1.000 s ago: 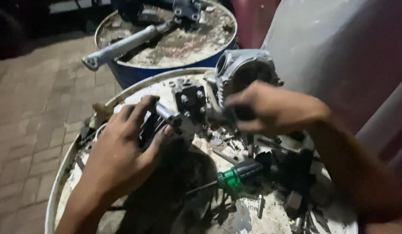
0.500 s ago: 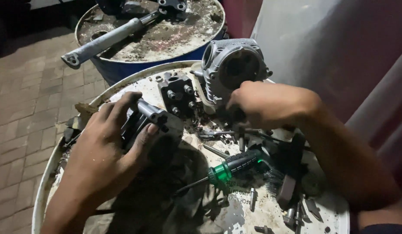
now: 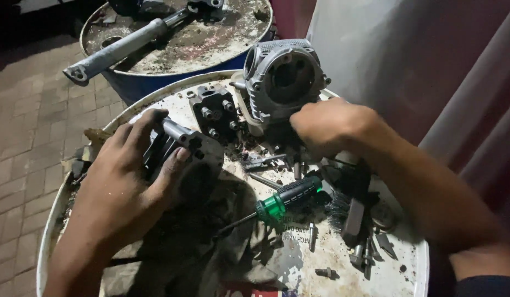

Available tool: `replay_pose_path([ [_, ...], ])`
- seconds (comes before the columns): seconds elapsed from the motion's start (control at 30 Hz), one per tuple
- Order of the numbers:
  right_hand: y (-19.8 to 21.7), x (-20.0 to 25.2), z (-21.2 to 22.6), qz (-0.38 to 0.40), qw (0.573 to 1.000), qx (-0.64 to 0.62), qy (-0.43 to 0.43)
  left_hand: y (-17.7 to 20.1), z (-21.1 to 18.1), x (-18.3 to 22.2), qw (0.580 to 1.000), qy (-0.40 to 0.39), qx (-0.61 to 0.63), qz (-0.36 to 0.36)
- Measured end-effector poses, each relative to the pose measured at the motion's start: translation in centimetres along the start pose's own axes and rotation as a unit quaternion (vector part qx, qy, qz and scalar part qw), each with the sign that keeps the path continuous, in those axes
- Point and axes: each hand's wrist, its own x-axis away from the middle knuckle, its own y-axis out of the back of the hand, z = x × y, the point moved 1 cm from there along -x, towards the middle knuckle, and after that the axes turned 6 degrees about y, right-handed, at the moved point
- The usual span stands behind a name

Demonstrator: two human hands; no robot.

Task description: Final inspection and cleaning of engine components using a screwdriver and wire brush on a barrel workbench.

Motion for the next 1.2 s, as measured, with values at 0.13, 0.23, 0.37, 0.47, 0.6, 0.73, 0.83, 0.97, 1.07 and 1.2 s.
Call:
replay_pose_path([
  [0.13,1.4,3.6,-0.6,-0.018,0.997,-0.067,0.034,-0.1,0.3,0.0,0.999,-0.043,0.010,-0.020],
  [0.23,1.6,4.7,-1.5,-0.095,0.982,-0.126,0.103,0.0,0.1,0.1,1.000,-0.018,0.005,-0.005],
  [0.37,0.9,4.5,-3.2,-0.211,0.949,-0.184,0.146,0.0,0.1,0.1,1.000,-0.020,0.011,-0.010],
  [0.47,0.8,4.6,-3.9,-0.325,0.894,-0.222,0.213,0.0,0.3,0.1,0.999,-0.026,0.016,-0.016],
  [0.6,0.8,4.9,-4.4,-0.436,0.792,-0.246,0.349,0.0,0.2,0.0,0.999,-0.026,0.016,-0.015],
  [0.73,0.7,4.2,-3.3,-0.400,0.763,-0.326,0.390,0.1,0.0,-0.1,0.999,0.022,0.006,0.025],
  [0.83,0.4,3.9,-1.8,-0.410,0.741,-0.352,0.400,0.0,0.2,0.1,1.000,0.012,0.019,0.014],
  [0.97,0.2,2.8,1.5,-0.368,0.812,-0.292,0.346,0.1,0.4,0.0,0.999,-0.033,0.009,-0.007],
  [1.07,-0.4,2.5,3.2,-0.364,0.826,-0.186,0.388,0.3,0.0,-0.1,1.000,-0.024,0.007,0.004],
  [1.2,-1.1,1.9,4.1,-0.322,0.859,-0.198,0.346,0.3,0.1,-0.1,1.000,-0.012,-0.003,0.006],
])
